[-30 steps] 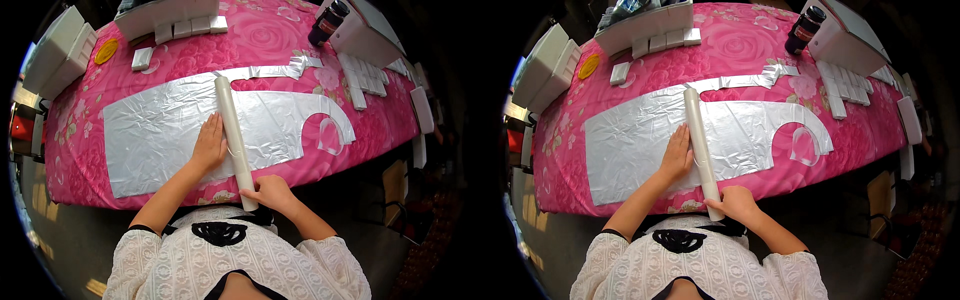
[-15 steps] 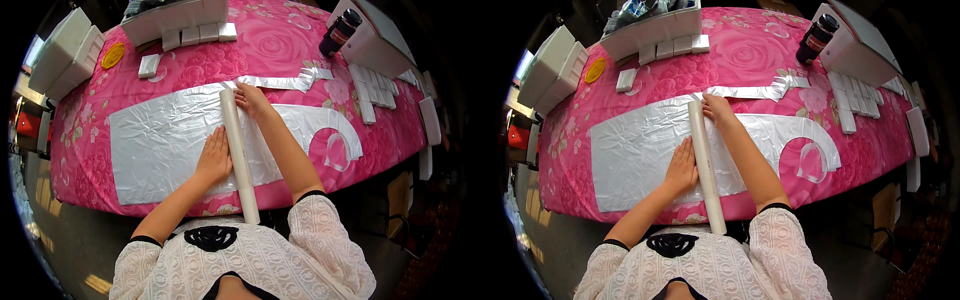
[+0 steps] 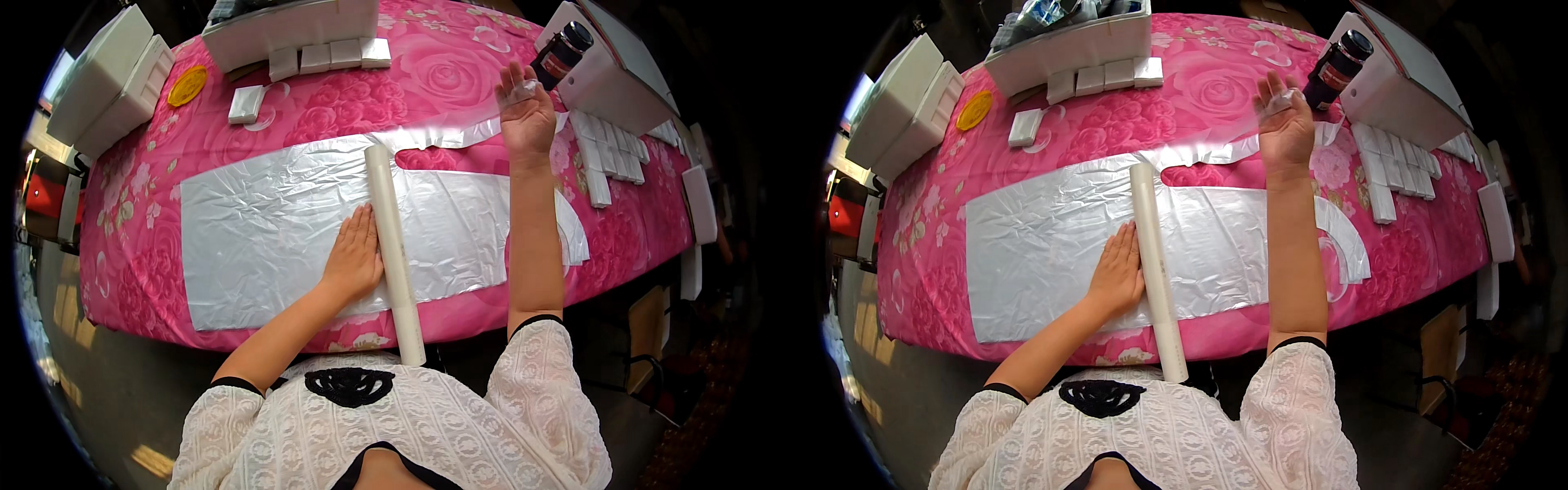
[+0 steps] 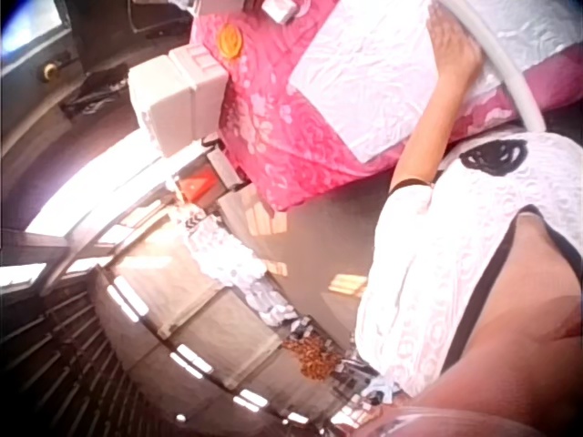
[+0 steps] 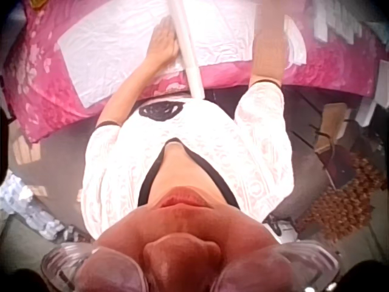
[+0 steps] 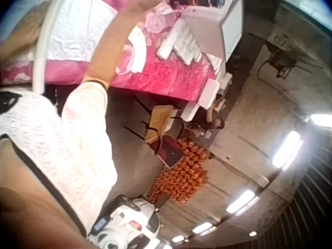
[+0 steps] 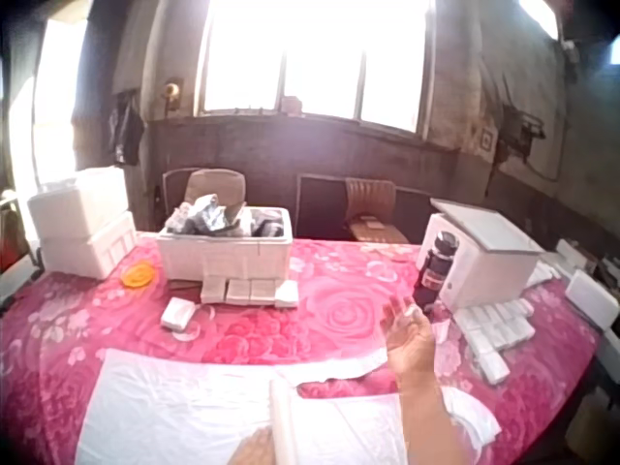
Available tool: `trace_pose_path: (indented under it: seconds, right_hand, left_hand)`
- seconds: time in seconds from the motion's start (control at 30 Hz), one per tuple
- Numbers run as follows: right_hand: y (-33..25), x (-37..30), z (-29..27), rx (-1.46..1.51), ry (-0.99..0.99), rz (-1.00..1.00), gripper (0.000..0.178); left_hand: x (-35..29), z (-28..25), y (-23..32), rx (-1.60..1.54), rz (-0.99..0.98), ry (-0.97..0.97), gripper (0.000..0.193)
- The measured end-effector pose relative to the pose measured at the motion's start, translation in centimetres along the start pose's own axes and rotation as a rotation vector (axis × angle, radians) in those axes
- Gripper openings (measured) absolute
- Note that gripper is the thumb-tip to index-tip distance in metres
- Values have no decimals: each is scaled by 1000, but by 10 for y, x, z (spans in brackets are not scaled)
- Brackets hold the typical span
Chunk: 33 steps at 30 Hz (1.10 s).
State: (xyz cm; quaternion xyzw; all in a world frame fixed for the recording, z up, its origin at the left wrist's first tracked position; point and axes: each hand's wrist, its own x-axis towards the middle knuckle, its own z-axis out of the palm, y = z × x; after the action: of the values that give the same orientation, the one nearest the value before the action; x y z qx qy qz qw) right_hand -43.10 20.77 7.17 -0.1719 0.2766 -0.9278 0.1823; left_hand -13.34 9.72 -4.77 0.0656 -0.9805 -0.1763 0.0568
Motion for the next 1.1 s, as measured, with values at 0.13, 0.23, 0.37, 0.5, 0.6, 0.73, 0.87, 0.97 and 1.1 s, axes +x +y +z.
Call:
trace_pose_path:
  seconds: [0.13, 0.23, 0.37, 0.5, 0.6, 0.73, 0.87, 0.97, 1.1]
  right_hand:
    - [105, -82, 102, -525, -403, 173, 49]
    - [191, -144, 124, -1043, -758, 150, 63]
    - [271, -214, 138, -1457, -990, 176, 65]
    - [253, -236, 167, -1331, -1296, -75, 59]
    - [189, -210, 151, -1125, -1219, -216, 46]
    - [83, -182, 67, -1444, -979, -227, 36]
    - [38, -194, -2, -1686, -1097, -75, 46]
    - [51, -203, 0, -1707, -1211, -55, 53]
    - [125, -225, 55, -1442, -1521, -34, 49]
  left_hand:
    - [-2, 5, -4, -4, 3, 9, 66]
    - [-3, 7, -5, -5, 84, 121, 65]
    - [9, 26, -10, 90, 87, 104, 70]
    - [-1, 7, -9, -26, 70, 131, 70]
    - [-18, -19, -14, -181, 196, 217, 65]
    - [-60, -51, -31, -364, 166, 256, 62]
    - [-122, -75, -63, -312, -23, 271, 59]
    - [-159, -83, -76, -312, -149, 278, 58]
    - [-185, -93, -76, -407, -249, 301, 54]
